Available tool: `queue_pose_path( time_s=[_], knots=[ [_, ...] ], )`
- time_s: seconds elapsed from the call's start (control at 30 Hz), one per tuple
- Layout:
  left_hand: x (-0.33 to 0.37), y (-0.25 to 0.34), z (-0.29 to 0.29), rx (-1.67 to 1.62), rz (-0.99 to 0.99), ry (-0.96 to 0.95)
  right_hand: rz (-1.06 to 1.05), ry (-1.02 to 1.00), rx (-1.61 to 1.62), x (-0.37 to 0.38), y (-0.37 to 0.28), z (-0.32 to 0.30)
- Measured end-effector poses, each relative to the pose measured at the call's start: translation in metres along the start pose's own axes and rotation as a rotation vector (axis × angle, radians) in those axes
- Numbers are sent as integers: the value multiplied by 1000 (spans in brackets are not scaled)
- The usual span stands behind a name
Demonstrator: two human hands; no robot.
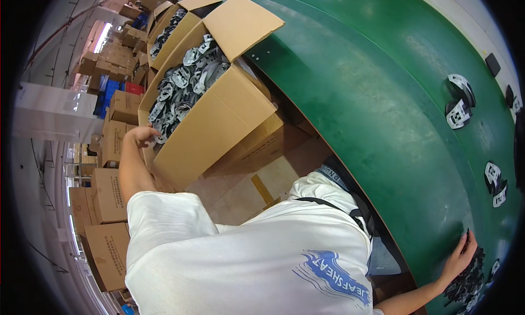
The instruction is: The person assembles computer mouse casings by picking up small plastic components from the conveyor belt and pressing them into the interior of each casing by hand.
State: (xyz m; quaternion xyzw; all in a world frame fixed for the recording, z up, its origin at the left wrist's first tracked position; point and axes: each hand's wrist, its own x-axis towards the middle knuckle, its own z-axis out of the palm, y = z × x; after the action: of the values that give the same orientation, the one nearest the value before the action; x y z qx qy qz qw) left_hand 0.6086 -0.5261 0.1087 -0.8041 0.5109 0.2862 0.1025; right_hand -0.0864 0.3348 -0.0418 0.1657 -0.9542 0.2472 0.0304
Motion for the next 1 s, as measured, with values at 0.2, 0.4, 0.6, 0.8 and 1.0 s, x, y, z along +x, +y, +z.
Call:
queue_pose_path(
  time_s=[0.2, 0.4, 0.6, 0.8, 1.0],
  knots=[
    [17, 162, -22, 63, 898, 631, 151, 112, 367, -31, -5, 17],
    [-156, 394, 250, -66, 1664, 157, 68, 93, 149, -38, -79, -10],
    [-419, 451, 478, -13, 1890, -414, 129, 177, 181, -67, -111, -13],
    [-472, 473, 600, 57, 2051, 114, 195, 215, 198, -102, -105, -5],
    [-459, 464, 589, -344, 1633, -728, 87, 251, 354, -96, -117, 2]
  ],
)
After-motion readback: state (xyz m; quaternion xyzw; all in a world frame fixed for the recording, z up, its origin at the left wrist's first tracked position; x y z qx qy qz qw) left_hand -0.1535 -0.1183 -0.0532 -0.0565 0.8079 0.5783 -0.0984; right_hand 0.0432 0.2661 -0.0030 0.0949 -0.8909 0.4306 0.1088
